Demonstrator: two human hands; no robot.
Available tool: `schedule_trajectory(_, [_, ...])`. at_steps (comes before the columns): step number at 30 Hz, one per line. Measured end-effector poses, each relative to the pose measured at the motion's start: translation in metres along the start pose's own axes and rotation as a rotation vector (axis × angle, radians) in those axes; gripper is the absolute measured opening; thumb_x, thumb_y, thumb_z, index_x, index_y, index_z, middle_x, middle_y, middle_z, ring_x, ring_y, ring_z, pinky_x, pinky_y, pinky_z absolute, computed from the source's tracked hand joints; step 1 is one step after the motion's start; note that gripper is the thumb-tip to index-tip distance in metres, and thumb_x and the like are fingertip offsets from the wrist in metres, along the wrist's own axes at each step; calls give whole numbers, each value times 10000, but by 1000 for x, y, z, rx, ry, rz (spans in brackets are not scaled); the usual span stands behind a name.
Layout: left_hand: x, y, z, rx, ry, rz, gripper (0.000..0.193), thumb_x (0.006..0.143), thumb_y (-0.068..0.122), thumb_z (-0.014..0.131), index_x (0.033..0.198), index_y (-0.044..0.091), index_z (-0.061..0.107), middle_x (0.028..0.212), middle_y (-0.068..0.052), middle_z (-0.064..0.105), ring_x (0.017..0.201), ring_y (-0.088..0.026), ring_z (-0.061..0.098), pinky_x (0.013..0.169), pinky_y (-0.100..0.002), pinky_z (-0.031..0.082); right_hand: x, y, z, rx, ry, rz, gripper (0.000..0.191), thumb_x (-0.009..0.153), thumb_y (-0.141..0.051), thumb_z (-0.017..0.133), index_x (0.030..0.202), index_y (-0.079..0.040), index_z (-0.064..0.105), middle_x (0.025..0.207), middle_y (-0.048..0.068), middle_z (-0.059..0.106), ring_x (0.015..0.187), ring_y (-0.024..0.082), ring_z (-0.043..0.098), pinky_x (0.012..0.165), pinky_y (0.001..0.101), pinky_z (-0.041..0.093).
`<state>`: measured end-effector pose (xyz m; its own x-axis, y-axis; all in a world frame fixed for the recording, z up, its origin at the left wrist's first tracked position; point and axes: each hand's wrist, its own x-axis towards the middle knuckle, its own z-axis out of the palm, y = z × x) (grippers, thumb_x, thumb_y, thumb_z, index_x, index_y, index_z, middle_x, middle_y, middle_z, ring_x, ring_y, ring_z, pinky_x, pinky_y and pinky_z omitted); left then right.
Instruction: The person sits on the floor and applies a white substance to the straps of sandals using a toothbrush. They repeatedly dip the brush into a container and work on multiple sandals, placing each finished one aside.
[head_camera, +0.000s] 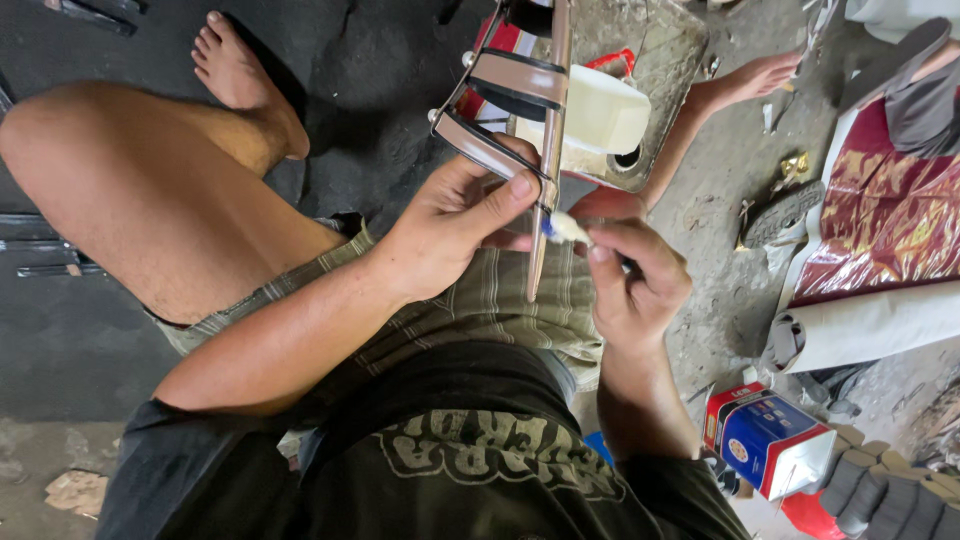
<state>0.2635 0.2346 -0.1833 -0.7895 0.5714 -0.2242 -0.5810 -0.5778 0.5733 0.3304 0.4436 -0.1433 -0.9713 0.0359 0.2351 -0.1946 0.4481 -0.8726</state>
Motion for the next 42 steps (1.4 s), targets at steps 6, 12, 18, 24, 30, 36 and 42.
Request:
schedule_trajectory(6, [2,-4,0,68,2,-44,279,1044,304,634,1249,115,632,1137,9,678,1090,-89,652,823,-302,643,1,6,1,23,67,14,102,1076,-11,637,1170,22,659,1097,136,724,930,134,677,846,252,546])
schedule_trajectory(12, [2,-2,0,68,-11,-54,294,1038,301,624,1266,115,617,1153,-6,681,1091,-105,665,804,-312,648,-2,13,5,121,39,26,95,1059,-44,657,1147,-6,659,1111,109,702,810,88,607,730,208,482])
schedule_trajectory(18, [1,3,-1,-40,56,-41,301,1053,308,636,1281,113,610,1195,-5,649,1103,-113,642,786,-333,640,-15,14,3,147,-75,-28,96,1062,-63,670,1150,-25,664,1030,92,685,835,126,607,744,246,464])
schedule_trajectory(24, [-1,3,1,-55,56,-114,318,1038,325,632,1296,141,604,1216,-6,646,1088,-126,645,782,-338,634,-16,17,4,113,19,17,90,1065,-59,666,1140,-11,659,1038,72,687,775,86,571,697,221,439])
schedule_trajectory(30, [1,2,1,-76,74,-97,318,1048,326,628,1300,134,598,1226,-11,637,1105,-128,640,817,-352,646,-13,11,5,107,-75,-64,86,1042,-50,656,1121,-16,655,1026,90,684,782,116,595,695,237,459])
schedule_trajectory(36, [2,-1,-7,-198,24,-63,319,1075,335,591,1331,146,589,1289,-16,622,1185,-163,635,885,-373,619,-18,-1,8,251,-41,50,340,820,-183,830,1051,-36,629,993,91,643,792,106,574,691,234,458])
schedule_trajectory(42, [9,19,0,-164,15,-29,310,1084,322,569,1325,127,578,1168,-47,659,1059,-196,647,806,-370,611,12,3,35,-181,166,-378,292,820,-38,891,975,-14,646,948,122,667,897,227,670,763,328,563])
